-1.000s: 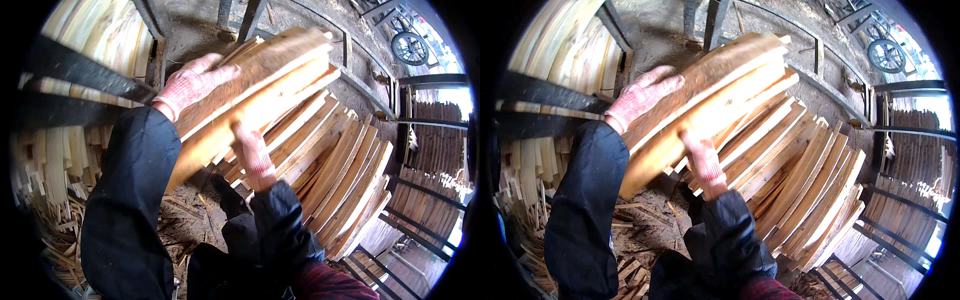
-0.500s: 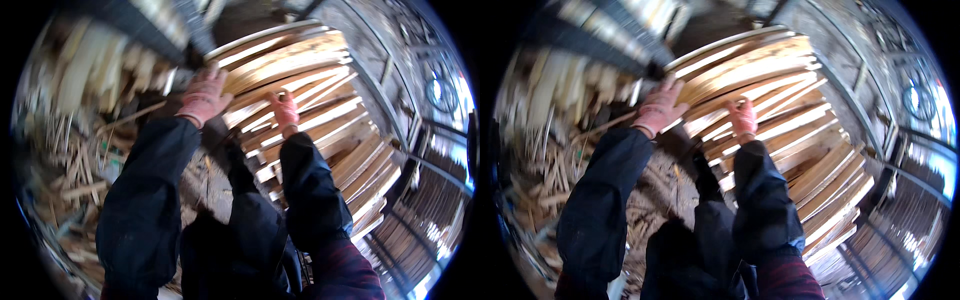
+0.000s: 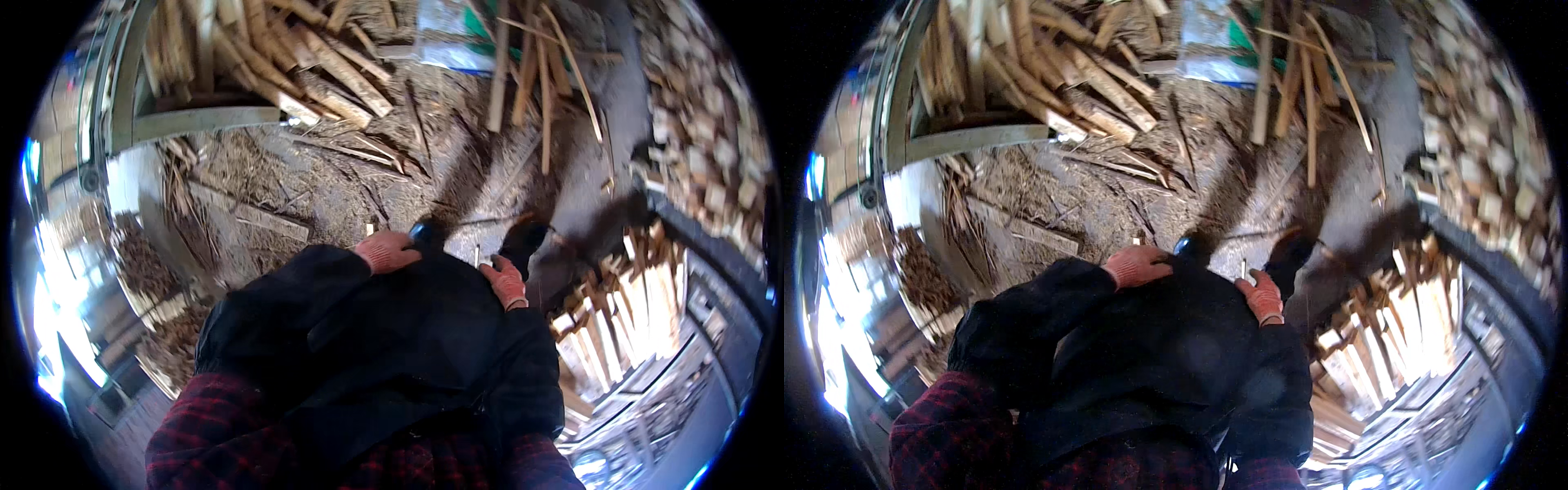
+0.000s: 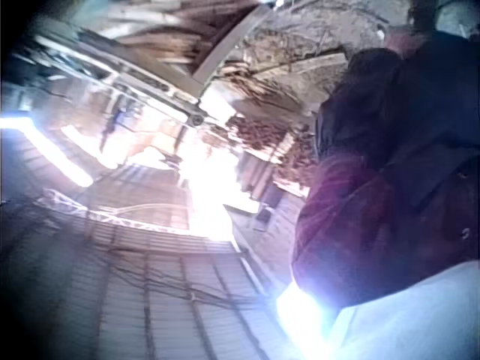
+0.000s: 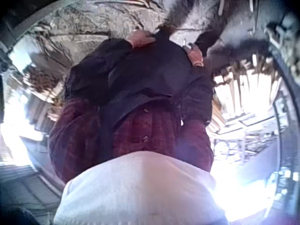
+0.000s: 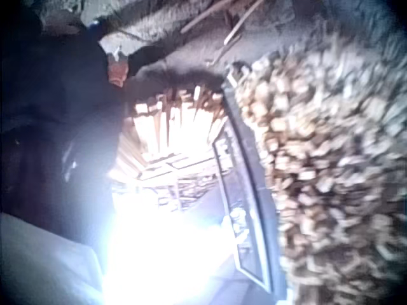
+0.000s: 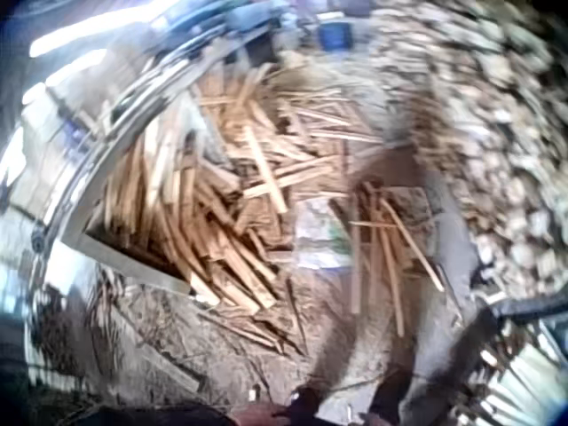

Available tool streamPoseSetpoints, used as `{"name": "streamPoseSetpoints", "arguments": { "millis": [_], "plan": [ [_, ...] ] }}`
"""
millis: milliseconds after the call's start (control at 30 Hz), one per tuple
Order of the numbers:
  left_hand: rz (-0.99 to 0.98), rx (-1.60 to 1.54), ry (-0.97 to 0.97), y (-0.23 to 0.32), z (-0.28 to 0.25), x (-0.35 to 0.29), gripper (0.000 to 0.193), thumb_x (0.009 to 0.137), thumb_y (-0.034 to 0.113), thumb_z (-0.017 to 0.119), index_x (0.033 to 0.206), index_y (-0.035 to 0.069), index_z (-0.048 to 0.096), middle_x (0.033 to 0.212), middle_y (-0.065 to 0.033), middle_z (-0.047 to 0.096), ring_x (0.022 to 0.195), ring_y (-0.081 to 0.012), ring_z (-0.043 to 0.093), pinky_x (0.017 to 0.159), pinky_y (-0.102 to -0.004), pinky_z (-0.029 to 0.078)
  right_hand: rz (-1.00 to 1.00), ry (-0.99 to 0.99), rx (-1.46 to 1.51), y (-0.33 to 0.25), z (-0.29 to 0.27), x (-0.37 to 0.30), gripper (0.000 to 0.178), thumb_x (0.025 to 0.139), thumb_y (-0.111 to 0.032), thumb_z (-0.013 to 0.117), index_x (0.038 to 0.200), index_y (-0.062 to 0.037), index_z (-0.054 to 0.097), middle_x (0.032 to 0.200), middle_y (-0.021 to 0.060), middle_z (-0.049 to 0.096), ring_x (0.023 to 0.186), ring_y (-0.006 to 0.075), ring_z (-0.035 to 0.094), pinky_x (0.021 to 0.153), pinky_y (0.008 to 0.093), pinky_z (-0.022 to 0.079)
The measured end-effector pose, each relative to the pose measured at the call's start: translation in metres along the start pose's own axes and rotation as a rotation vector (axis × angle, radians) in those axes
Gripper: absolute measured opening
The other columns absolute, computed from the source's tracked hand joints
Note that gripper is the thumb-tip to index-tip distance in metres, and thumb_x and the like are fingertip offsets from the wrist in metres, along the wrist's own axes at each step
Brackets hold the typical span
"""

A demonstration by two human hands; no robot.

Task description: The person picks up thin wooden planks from a large pile on the floor and arranges them into a neat stack on a metal rack. The person repeatedly gathers handfuls of planks and places them vertically into the rack, organizing the wood.

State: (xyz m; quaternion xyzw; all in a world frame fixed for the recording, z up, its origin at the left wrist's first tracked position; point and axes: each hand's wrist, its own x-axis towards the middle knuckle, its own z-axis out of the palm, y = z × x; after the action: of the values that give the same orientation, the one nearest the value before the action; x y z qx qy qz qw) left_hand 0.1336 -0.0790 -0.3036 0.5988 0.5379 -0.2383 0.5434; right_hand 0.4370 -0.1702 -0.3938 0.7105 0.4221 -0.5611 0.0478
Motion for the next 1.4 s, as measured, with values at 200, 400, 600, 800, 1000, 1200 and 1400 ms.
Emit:
{"name": "streamPoseSetpoints", "arguments": {
  "millis": [200, 400, 600, 800, 1000, 1200, 1400],
  "plan": [
    [-0.317, -0.287, 0.114, -0.084, -0.02, -0.031, 0.058, 0.086, 0.053, 0.056, 0.122, 0.008, 0.061, 0.115, -0.0215, 0.064, 0.109, -0.0377, 0.06, 0.094, -0.0432, 0.046, -0.165, -0.065, 0.112, -0.139, -0.002, 0.075, 0.06, 0.079, -0.041, 0.07, 0.124, -0.0029, 0.059, 0.122, 0.02, 0.062, 0.117, 0.0341, 0.056, 0.099, 0.039, 0.042],
    [-0.24, -0.756, 0.288, -0.084, -0.061, -0.007, 0.056, 0.085, 0.052, 0.059, 0.121, 0.009, 0.063, 0.116, -0.0182, 0.065, 0.11, -0.0315, 0.061, 0.096, -0.037, 0.045, -0.266, -0.047, -0.124, -0.257, -0.023, 0.163, 0.059, 0.079, -0.043, 0.071, 0.121, -0.0018, 0.061, 0.119, 0.0207, 0.063, 0.114, 0.0338, 0.058, 0.097, 0.0387, 0.044],
    [-0.072, -1.253, 0.359, -0.066, -0.143, 0.025, 0.046, 0.089, 0.036, 0.064, 0.119, 0.001, 0.062, 0.112, -0.013, 0.067, 0.106, -0.019, 0.061, 0.094, -0.0287, 0.044, -0.279, 0.035, -0.368, -0.324, 0.016, 0.245, 0.064, 0.078, -0.048, 0.07, 0.122, -0.0024, 0.06, 0.119, 0.0231, 0.062, 0.115, 0.0336, 0.058, 0.098, 0.0381, 0.044],
    [-0.141, -1.399, 0.306, -0.135, -0.15, 0.064, 0.046, 0.091, 0.034, 0.062, 0.124, 0.001, 0.059, 0.117, -0.0138, 0.065, 0.109, -0.0207, 0.06, 0.096, -0.0299, 0.044, -0.315, -0.049, -0.485, -0.382, 0.118, 0.323, 0.083, 0.075, -0.049, 0.071, 0.138, -0.0022, 0.043, 0.133, 0.0259, 0.05, 0.124, 0.0392, 0.048, 0.103, 0.0427, 0.039],
    [-0.1, -1.318, 0.193, -0.21, -0.178, 0.106, 0.045, 0.091, 0.033, 0.062, 0.123, 0.001, 0.059, 0.117, -0.0158, 0.065, 0.109, -0.0225, 0.06, 0.096, -0.0304, 0.044, -0.302, 0.288, -0.639, -0.386, 0.198, 0.452, 0.097, 0.072, -0.061, 0.069, 0.14, 0.0003, 0.037, 0.139, 0.0244, 0.044, 0.129, 0.0377, 0.043, 0.104, 0.0437, 0.039],
    [-0.225, -1.572, 0.299, -0.252, -0.173, 0.101, 0.057, 0.089, 0.03, 0.067, 0.133, -0.002, 0.048, 0.125, -0.0164, 0.059, 0.112, -0.0223, 0.056, 0.097, -0.0312, 0.044, -0.105, 0.101, -0.686, -0.469, 0.185, 0.408, 0.074, 0.066, -0.05, 0.078, 0.114, 0.0017, 0.057, 0.112, 0.0269, 0.063, 0.107, 0.0392, 0.06, 0.09, 0.0459, 0.048],
    [-0.001, -2.002, 0.277, -0.258, -0.198, 0.101, 0.059, 0.084, 0.029, 0.071, 0.131, 0.003, 0.047, 0.111, -0.0077, 0.058, 0.103, -0.016, 0.056, 0.082, -0.0286, 0.047, -0.244, -0.51, -0.356, -0.478, 0.156, 0.219, 0.064, 0.075, -0.054, 0.071, 0.115, -0.0044, 0.063, 0.103, 0.0158, 0.069, 0.095, 0.0309, 0.066, 0.086, 0.041, 0.05]
  ]
}}
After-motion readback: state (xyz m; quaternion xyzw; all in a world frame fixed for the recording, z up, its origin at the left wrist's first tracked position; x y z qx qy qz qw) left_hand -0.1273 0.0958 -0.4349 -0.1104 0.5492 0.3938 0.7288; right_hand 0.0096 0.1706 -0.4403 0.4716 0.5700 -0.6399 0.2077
